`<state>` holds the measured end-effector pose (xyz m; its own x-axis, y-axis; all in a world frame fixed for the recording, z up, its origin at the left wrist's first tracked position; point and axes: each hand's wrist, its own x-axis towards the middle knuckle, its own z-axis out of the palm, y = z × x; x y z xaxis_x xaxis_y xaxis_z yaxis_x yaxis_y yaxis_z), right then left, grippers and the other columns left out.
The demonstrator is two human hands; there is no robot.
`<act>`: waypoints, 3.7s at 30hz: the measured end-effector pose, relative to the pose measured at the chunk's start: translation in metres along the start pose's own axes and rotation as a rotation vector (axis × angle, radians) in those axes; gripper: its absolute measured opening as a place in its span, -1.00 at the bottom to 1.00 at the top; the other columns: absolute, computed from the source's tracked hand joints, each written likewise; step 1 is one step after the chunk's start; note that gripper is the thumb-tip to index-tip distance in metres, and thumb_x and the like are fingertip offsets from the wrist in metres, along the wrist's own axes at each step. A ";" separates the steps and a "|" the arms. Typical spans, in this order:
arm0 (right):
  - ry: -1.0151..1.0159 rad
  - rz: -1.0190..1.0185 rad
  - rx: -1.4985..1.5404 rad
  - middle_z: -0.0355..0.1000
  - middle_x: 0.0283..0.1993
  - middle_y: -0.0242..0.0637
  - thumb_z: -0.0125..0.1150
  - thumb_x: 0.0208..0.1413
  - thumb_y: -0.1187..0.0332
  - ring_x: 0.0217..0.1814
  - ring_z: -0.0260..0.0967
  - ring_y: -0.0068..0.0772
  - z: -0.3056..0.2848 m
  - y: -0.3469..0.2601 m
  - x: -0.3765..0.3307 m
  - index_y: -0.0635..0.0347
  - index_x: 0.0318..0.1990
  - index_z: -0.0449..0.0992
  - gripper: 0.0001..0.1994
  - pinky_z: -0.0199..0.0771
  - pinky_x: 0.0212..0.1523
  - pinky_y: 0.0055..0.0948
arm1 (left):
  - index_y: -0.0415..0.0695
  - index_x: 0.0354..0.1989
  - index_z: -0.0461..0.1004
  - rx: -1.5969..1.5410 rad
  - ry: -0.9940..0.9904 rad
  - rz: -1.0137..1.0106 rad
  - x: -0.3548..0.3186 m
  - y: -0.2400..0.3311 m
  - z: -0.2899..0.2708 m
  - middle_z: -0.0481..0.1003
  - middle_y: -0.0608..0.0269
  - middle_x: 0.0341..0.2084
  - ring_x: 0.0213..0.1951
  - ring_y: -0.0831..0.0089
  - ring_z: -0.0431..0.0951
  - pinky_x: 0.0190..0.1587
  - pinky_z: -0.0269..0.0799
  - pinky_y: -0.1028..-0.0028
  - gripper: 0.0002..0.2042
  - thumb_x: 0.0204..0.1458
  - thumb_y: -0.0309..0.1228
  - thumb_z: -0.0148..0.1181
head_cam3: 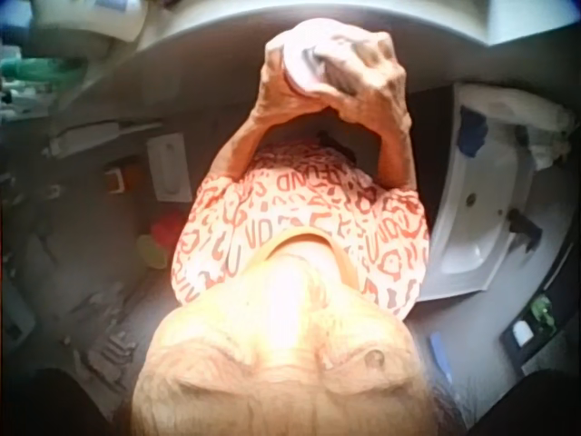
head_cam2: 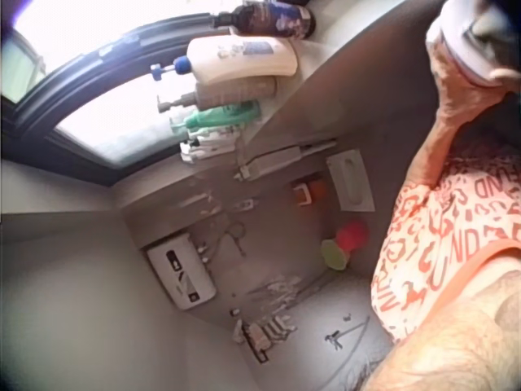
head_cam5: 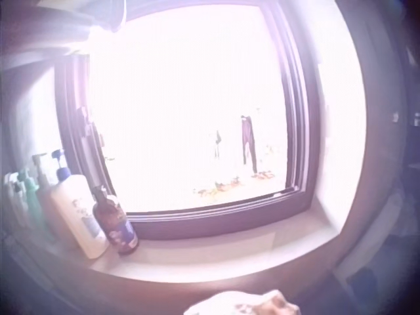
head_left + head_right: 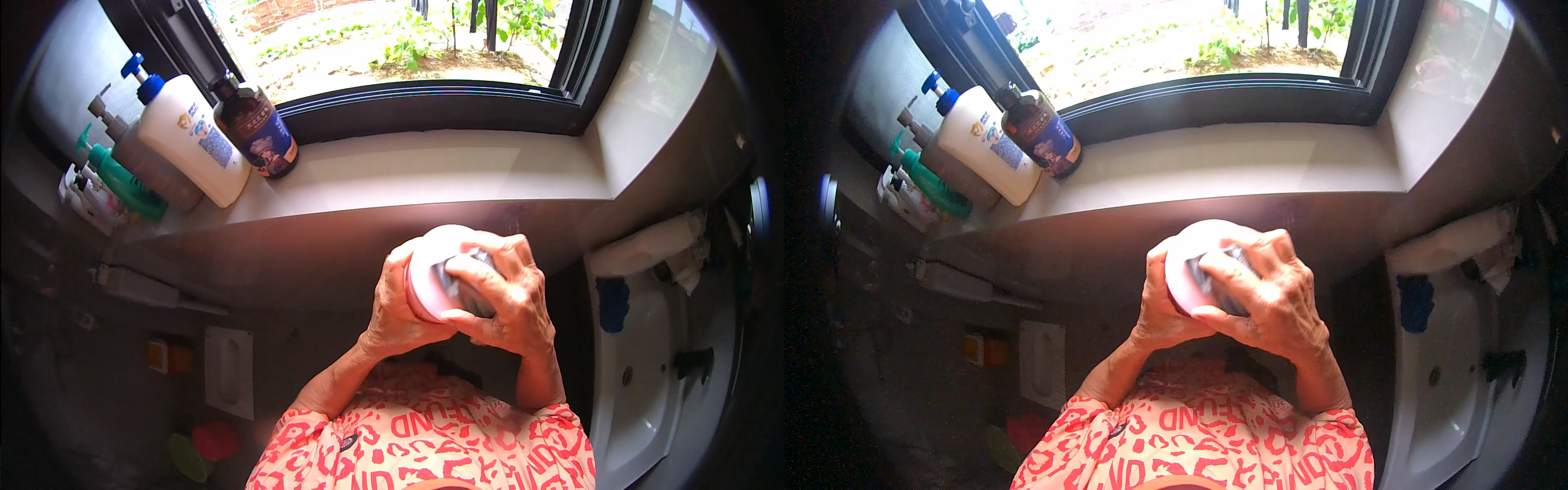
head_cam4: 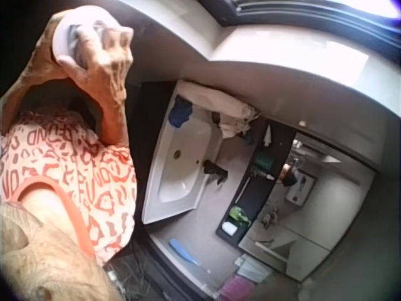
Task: The person wipes a pink container with a cloth, then cleans the window sill and the wall next to it. They rinse the cloth in the sink and use a blue cloth to wipe the wall and the cabinet under the sink.
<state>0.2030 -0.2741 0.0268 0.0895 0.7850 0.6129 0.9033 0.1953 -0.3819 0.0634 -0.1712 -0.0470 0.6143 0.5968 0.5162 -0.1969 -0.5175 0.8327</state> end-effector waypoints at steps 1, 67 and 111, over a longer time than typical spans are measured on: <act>-0.026 0.018 -0.016 0.36 -0.01 -0.10 0.45 -0.40 0.00 -0.04 0.25 -0.06 0.003 0.001 0.000 0.06 -0.18 0.53 -0.45 0.39 -0.09 -0.18 | -0.14 0.11 0.13 0.018 -0.016 0.026 0.000 -0.001 -0.006 0.28 0.07 -0.02 0.01 0.21 0.36 0.04 0.30 0.29 -0.11 -0.50 -0.31 0.54; -0.193 -0.105 -0.139 0.18 0.23 -0.25 0.14 -0.14 0.33 0.25 0.10 -0.16 0.063 -0.085 -0.032 0.18 0.10 0.34 -0.47 0.02 0.13 -0.14 | -0.17 0.05 0.09 0.034 0.019 0.027 -0.054 -0.010 -0.060 0.30 0.07 -0.06 -0.02 0.29 0.36 0.03 0.28 0.34 -0.17 -0.44 -0.39 0.53; 0.863 0.181 0.650 0.26 -0.02 -0.37 -0.11 0.21 0.48 0.01 0.20 -0.56 -0.004 -0.007 -0.011 0.14 0.04 0.27 -0.75 0.20 0.06 -0.54 | -0.16 0.04 0.04 0.172 0.109 -0.124 -0.060 0.025 0.009 0.29 0.09 -0.07 -0.02 0.33 0.36 0.04 0.30 0.34 -0.09 -0.55 -0.39 0.55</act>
<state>0.1978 -0.2864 0.0254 0.6909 0.2070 0.6927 0.4762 0.5906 -0.6515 0.0289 -0.2254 -0.0588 0.5379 0.7200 0.4385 0.0140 -0.5278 0.8493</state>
